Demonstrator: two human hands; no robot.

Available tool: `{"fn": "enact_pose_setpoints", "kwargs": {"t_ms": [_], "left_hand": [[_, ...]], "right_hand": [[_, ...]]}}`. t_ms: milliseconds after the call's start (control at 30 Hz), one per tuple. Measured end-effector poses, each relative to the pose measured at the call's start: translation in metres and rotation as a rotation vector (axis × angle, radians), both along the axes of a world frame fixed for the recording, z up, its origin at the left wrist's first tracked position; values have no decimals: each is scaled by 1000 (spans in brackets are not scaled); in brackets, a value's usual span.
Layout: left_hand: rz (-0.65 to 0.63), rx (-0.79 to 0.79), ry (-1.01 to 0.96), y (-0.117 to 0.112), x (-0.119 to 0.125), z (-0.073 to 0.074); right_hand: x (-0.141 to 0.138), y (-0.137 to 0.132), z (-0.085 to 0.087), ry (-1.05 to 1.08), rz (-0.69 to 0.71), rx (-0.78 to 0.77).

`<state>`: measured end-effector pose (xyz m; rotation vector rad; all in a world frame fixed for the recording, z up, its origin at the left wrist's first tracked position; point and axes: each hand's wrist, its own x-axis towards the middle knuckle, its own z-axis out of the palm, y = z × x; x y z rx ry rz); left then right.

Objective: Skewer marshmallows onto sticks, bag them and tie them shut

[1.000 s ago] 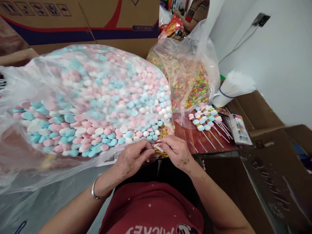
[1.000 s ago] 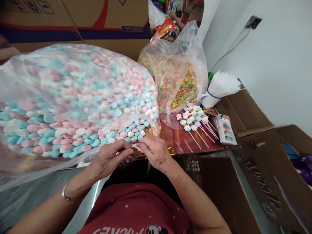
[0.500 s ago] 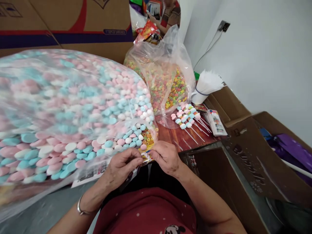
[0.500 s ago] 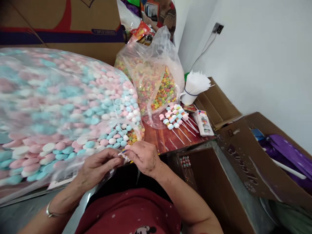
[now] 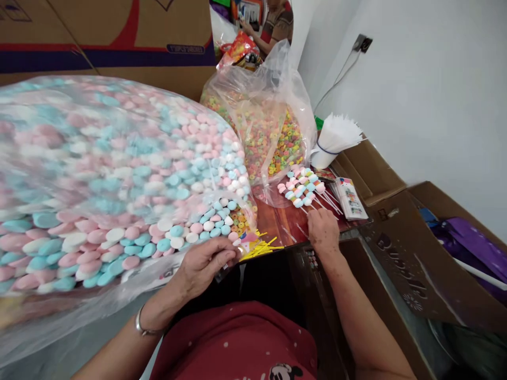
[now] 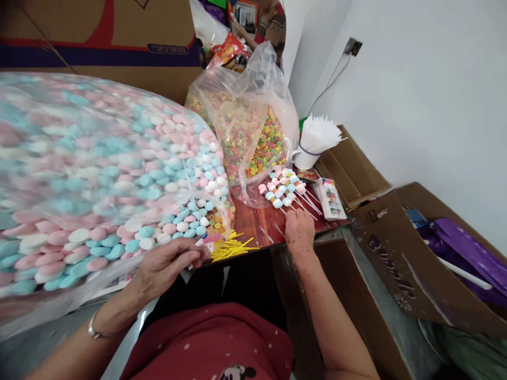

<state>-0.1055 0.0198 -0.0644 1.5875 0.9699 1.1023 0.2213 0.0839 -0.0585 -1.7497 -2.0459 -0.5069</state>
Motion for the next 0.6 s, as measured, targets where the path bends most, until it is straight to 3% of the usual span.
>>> {"fn": "enact_pose_setpoints", "kwargs": {"t_ms": [133,267,333,433,600], "left_hand": [[9,-67,-103,5,-6,0],[8,-144,-200,8,-15,-1],[2,-171,-210,8,-18,-1],[-35,-192,-181,8,-21,-1],[-126,-198,-154,9,-22,-3]], "right_hand": [[4,-11,22,73,80,81],[-2,-32,57,266,413,74],[-9,-42,69,265,524,51],[-20,-49,78,184,576,45],[-27,-48,78,73,606,75]]}}
